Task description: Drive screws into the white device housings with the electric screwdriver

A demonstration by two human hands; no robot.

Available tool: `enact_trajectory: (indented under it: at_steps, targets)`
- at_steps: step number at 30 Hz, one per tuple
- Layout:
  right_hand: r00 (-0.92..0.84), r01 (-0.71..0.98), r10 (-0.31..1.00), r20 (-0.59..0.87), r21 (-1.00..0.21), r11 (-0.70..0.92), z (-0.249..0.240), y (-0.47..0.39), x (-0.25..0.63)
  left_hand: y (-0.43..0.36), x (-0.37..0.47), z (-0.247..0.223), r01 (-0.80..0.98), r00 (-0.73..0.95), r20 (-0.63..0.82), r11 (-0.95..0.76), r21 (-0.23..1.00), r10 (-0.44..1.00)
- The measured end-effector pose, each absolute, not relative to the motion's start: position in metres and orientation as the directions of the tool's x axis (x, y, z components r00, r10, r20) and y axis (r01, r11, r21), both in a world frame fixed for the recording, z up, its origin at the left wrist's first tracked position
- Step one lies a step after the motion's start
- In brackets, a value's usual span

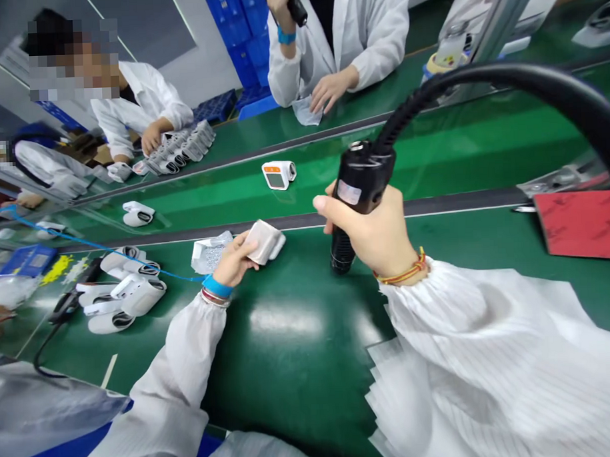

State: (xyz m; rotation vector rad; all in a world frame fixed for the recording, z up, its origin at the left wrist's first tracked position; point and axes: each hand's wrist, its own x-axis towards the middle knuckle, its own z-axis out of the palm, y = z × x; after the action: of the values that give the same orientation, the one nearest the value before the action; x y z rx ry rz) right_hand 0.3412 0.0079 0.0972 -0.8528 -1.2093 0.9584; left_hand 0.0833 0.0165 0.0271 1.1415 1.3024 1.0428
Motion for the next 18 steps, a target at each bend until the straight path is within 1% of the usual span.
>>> enact_trajectory:
  at_steps: [2, 3, 4, 6, 9, 13, 16, 18]
  targets:
    - [0.094, -0.117, 0.932, 0.349, -0.926, 0.358, 0.094, 0.007, 0.339, 0.034, 0.082, 0.024, -0.189, -0.098, -0.174, 0.153, 0.97, 0.98]
    - [0.1, -0.12, 0.934, 0.342, -0.928, 0.353, 0.094, 0.006, 0.338, 0.045, 0.083, 0.024, -0.276, -0.175, -0.176, 0.123, 0.953, 0.969]
    - [0.102, -0.124, 0.937, 0.335, -0.93, 0.346, 0.094, 0.006, 0.338, 0.058, 0.085, 0.025, -0.331, -0.258, -0.176, 0.084, 0.94, 0.95]
    - [0.107, -0.134, 0.941, 0.322, -0.933, 0.335, 0.097, 0.005, 0.338, 0.087, 0.088, 0.031, -0.36, -0.395, -0.167, 0.015, 0.933, 0.903]
    - [0.114, -0.15, 0.944, 0.311, -0.934, 0.326, 0.1, 0.005, 0.338, 0.131, 0.094, 0.039, -0.314, -0.477, -0.146, -0.013, 0.949, 0.867]
    - [0.111, -0.157, 0.955, 0.276, -0.944, 0.291, 0.103, 0.006, 0.339, 0.171, 0.108, 0.042, -0.211, -0.5, -0.119, 0.013, 0.977, 0.858]
    - [0.092, -0.16, 0.957, 0.275, -0.945, 0.286, 0.103, 0.007, 0.34, 0.186, 0.13, 0.042, -0.113, -0.463, -0.093, 0.046, 0.993, 0.881]
    - [0.09, -0.167, 0.953, 0.291, -0.939, 0.302, 0.103, 0.007, 0.341, 0.193, 0.148, 0.042, 0.043, -0.385, -0.018, 0.038, 0.998, 0.923]
